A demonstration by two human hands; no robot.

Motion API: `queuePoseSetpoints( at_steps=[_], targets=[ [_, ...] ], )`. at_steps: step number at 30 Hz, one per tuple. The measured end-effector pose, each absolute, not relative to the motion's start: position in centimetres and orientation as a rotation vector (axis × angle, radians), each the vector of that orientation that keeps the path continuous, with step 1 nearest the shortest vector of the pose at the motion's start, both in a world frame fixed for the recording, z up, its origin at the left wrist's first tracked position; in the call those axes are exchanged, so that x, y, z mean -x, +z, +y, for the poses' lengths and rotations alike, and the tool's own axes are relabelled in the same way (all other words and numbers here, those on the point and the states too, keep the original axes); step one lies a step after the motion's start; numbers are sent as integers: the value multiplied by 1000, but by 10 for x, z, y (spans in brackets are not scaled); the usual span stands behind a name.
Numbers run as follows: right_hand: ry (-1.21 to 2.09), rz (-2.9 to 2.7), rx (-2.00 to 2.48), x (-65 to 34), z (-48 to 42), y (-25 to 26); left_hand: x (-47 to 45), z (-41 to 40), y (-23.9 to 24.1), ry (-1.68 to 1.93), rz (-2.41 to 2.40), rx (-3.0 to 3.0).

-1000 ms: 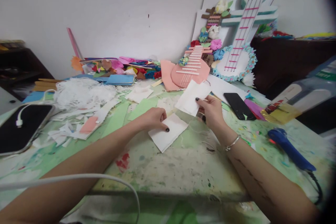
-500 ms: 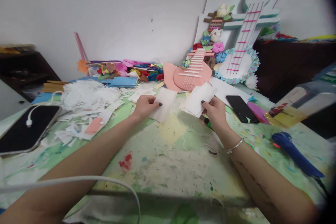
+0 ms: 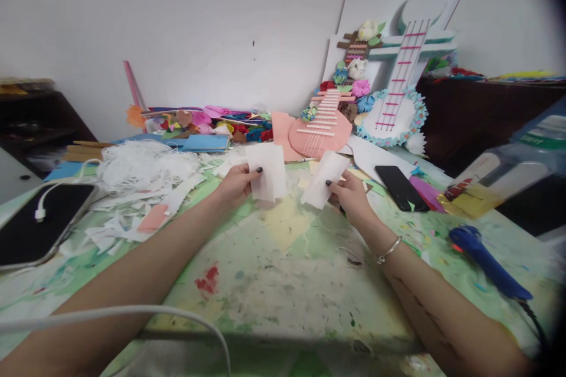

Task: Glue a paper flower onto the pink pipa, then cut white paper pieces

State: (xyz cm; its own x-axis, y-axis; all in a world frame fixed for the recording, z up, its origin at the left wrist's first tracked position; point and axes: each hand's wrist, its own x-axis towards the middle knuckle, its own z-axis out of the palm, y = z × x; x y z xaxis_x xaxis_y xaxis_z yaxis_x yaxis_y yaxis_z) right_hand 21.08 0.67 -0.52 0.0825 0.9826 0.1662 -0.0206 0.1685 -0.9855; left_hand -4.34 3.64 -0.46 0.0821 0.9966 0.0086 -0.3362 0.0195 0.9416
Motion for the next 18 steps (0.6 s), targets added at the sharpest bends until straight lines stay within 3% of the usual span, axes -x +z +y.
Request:
queuePoseSetpoints(
  at_steps=[10, 18],
  targets=[
    [817, -1695, 1195, -193, -13, -6, 13, -3, 9, 948, 656, -1114],
    [1254, -1568, 970, -183, -23, 3, 7, -3, 0, 881, 688, -1194]
  ],
)
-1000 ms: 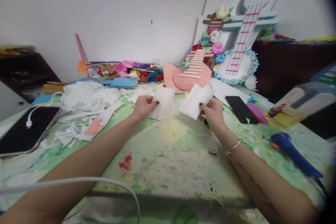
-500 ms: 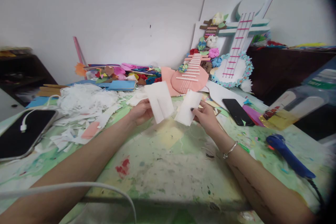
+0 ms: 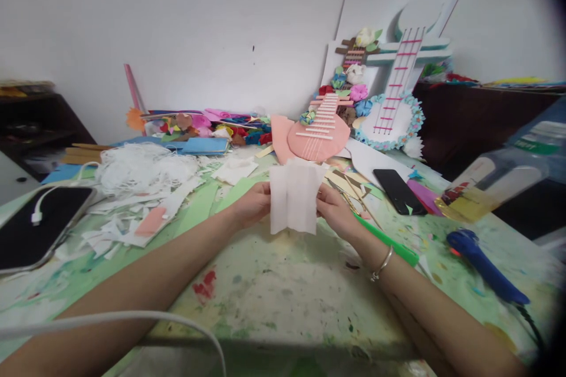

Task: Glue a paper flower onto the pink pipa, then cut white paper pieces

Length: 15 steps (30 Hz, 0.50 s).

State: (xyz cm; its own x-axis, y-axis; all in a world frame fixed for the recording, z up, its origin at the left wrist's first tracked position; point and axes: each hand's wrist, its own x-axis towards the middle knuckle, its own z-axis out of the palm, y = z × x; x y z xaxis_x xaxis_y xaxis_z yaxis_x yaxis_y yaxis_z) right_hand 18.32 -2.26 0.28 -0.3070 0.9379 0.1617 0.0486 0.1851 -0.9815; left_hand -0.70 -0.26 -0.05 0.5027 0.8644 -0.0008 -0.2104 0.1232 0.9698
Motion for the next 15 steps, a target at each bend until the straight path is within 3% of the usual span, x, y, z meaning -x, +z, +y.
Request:
queuePoseSetpoints(
  at_steps=[4, 11, 15],
  targets=[
    [1303, -1428, 972, -185, -19, 5, 8, 4, -3, 991, 795, -1172],
    [768, -1109, 1204, -250, 14, 22, 23, 21, -9, 1094, 1057, -1124],
    [682, -1164, 1429, -273, 22, 22, 32, 26, -10, 1042, 1273, -1176]
  ],
)
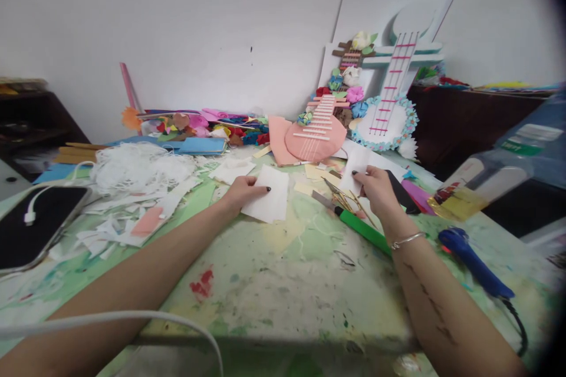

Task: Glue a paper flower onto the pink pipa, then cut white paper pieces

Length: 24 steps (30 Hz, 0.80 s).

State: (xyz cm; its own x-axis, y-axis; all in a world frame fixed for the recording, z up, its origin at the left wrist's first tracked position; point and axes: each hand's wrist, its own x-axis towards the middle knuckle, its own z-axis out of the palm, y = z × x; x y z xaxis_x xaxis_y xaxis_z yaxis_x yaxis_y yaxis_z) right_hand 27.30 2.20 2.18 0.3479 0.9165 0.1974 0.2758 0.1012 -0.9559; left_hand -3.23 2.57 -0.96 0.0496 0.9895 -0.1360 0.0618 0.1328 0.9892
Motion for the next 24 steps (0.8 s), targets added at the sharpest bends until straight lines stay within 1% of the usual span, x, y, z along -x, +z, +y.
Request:
queuePoseSetpoints(
  at_steps=[6, 11, 15, 18, 21, 24],
  targets=[
    [664, -1307, 1598, -267, 25, 8, 32, 26, -10, 1095, 1195, -1181],
    [527, -1513, 1855, -277, 17, 22, 34, 25, -7, 1123, 1259, -1215],
    [554, -2063, 2142, -282, 6, 35, 40, 27, -3, 1128, 1356, -1246],
    [479, -2330, 2105, -279, 2, 36, 44, 31, -5, 1173, 1392, -1228],
    [377, -2377, 1989, -273, -1, 32, 45, 35, -9, 1186, 1354, -1210],
    [249, -2368, 1978, -265, -5, 33, 45, 37, -13, 1209, 1240, -1171]
  ],
)
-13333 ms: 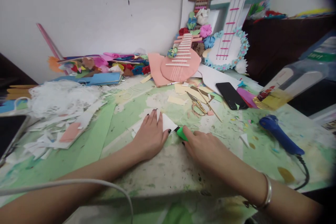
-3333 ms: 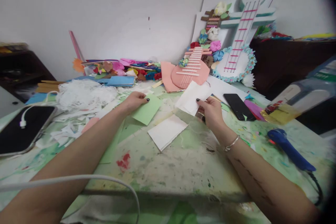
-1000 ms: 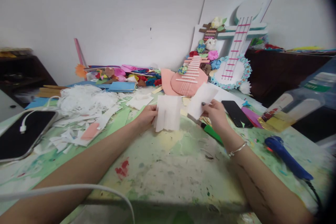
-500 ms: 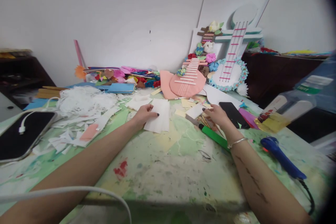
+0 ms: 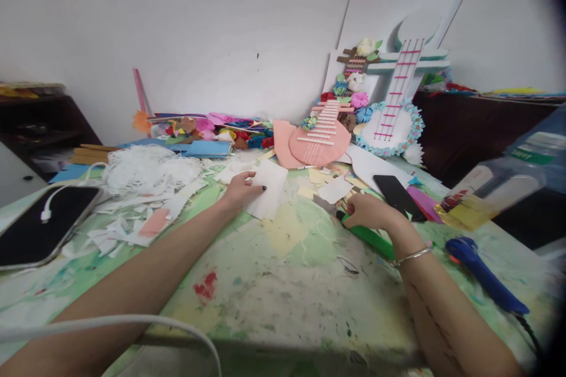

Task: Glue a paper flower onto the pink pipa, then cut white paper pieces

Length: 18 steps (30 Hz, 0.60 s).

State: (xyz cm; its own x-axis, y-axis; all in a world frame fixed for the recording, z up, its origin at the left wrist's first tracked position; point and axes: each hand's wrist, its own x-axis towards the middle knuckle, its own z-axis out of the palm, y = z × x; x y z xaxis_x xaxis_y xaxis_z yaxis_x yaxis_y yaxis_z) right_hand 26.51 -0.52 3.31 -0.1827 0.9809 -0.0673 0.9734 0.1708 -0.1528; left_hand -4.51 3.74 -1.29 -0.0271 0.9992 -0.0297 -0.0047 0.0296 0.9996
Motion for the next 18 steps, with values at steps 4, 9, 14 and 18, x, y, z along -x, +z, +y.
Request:
queuePoseSetpoints(
  at_steps=[4, 9, 14, 18],
  targets=[
    [100, -2164, 1971, -263, -4, 39, 43, 36, -13, 1265, 1186, -1120],
    [-98, -1850, 2167, -279, 15, 28, 34, 29, -9, 1263, 1117, -1063],
    [-248, -1799, 1975, -268, 18, 14, 21, 22, -14, 1250, 1085, -1101],
    [168, -1908, 1285, -216, -2, 7, 14, 23, -22, 1313, 1078, -1233]
  ],
)
